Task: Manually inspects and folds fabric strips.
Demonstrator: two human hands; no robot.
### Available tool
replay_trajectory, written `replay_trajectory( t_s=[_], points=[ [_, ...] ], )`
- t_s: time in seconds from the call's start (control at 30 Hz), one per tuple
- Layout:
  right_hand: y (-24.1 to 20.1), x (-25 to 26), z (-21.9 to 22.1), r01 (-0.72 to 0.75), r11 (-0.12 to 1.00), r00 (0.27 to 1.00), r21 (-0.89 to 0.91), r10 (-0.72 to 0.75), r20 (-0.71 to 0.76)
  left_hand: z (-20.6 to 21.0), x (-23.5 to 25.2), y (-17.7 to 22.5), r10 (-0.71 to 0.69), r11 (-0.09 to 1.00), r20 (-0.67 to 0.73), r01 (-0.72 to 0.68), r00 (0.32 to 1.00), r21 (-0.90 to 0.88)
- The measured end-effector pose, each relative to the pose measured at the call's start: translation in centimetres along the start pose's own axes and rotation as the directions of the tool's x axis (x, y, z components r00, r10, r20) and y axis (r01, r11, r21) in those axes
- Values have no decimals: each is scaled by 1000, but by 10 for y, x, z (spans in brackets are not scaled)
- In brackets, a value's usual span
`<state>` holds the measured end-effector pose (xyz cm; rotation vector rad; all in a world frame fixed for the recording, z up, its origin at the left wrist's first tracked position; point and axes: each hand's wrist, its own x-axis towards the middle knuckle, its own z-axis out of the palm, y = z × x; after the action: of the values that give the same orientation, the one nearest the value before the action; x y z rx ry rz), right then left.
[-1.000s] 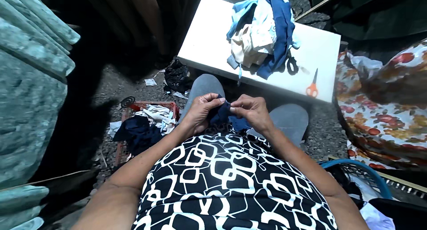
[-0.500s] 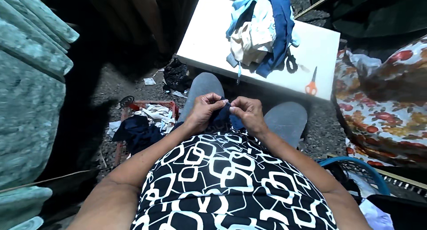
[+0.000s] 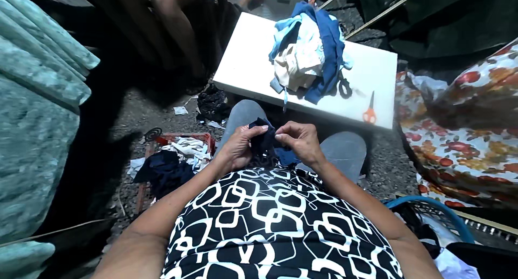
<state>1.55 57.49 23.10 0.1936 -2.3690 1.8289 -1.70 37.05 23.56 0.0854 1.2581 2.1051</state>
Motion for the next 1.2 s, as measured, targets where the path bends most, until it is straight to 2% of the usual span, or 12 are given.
replay_trajectory(
  t_s=[0.1, 0.23, 0.37, 0.47, 0.9, 1.2],
  points=[
    [8, -5, -1, 44, 997, 999, -58, -43, 22, -3, 6, -9, -32, 999, -5, 33, 999, 36],
    [9, 3, -1, 5, 991, 1000, -134, -3, 14, -2, 29, -16, 44, 996, -16, -43, 999, 82],
    [-5, 5, -3, -49, 998, 998, -36, 50, 47, 3, 26, -12, 66, 996, -63, -69, 996, -48],
    [-9, 6, -6, -33, 998, 995, 57, 27, 97, 6, 20, -2, 85, 987, -79, -94, 993, -128],
    [5, 3, -4, 11, 982, 990, 189, -38, 137, 3, 18, -1, 78, 987, -62, -85, 995, -133],
    [7, -2, 2, -3, 977, 998, 214, -10, 61, 6, 20, -12, 79, 994, 32, -77, 996, -75]
  ],
)
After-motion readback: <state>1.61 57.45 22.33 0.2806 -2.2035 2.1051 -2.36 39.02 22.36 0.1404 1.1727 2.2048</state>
